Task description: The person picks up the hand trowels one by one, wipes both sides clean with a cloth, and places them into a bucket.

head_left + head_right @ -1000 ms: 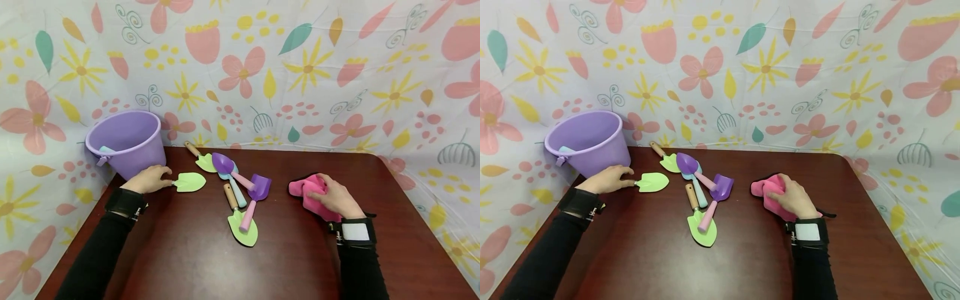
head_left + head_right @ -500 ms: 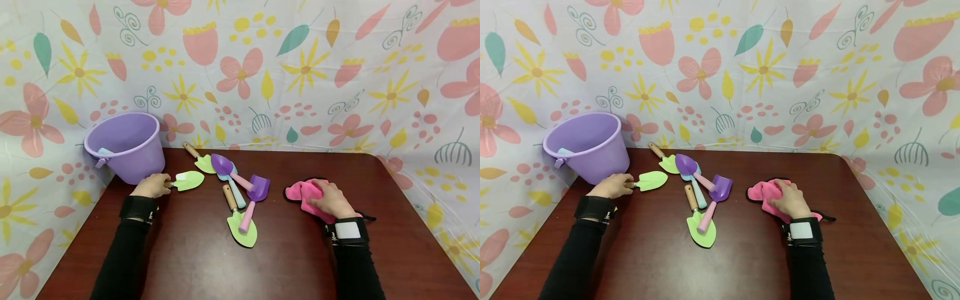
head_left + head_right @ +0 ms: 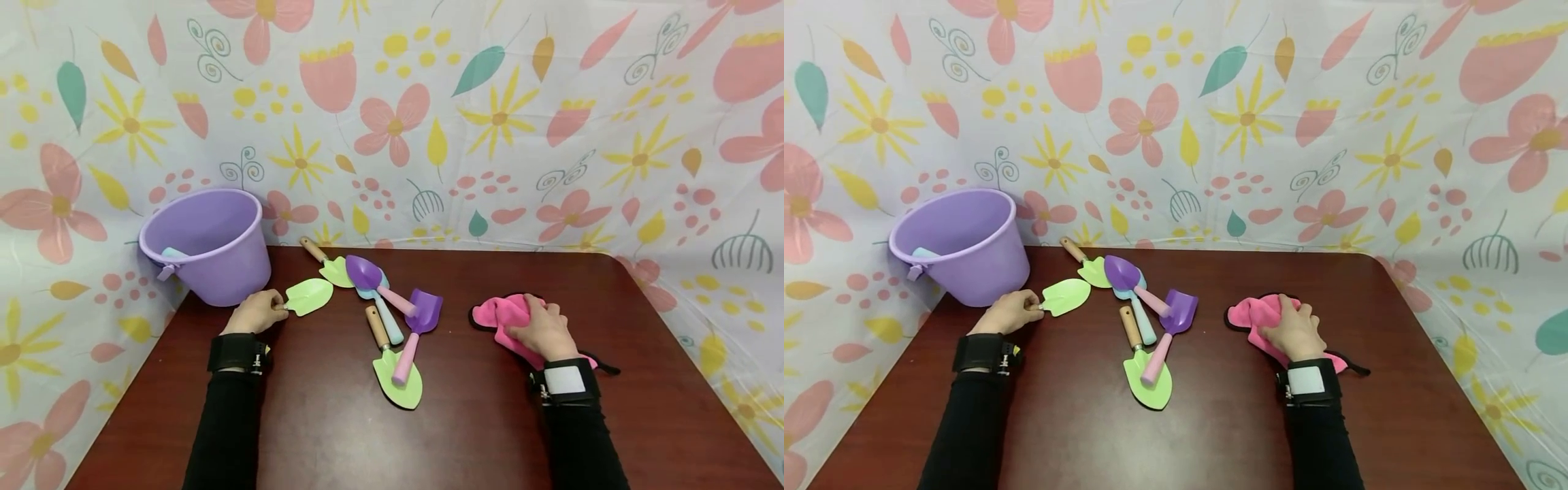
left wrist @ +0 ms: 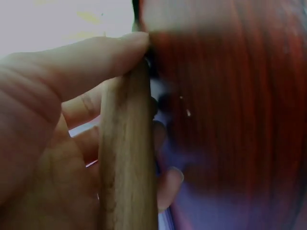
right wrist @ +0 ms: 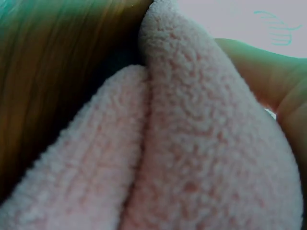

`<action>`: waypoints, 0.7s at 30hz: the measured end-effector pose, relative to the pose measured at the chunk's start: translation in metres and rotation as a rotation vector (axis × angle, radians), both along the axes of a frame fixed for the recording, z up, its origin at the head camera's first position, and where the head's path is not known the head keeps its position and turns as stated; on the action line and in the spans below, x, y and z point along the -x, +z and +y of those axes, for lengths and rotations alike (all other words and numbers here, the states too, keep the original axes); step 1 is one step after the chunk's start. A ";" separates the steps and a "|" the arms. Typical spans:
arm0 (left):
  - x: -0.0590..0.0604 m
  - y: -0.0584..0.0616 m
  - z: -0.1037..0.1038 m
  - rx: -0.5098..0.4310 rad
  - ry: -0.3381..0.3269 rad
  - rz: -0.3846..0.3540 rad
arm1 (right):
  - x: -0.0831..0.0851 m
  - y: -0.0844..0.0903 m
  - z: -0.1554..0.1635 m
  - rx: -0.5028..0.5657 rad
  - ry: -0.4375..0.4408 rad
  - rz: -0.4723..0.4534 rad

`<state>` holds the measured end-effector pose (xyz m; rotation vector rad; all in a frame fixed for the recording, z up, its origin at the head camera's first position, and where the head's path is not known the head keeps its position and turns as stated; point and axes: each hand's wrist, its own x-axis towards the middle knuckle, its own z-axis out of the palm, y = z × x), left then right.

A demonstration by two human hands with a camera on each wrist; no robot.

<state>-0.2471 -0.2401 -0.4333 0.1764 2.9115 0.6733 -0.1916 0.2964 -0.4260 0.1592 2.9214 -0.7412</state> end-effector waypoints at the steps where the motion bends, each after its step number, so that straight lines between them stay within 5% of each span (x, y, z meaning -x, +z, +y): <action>1: -0.001 -0.001 0.000 -0.011 0.003 -0.002 | 0.000 0.001 0.000 -0.008 0.005 -0.007; 21: -0.006 -0.005 0.000 -0.001 -0.015 -0.008 | 0.003 -0.008 0.004 -0.012 0.133 0.186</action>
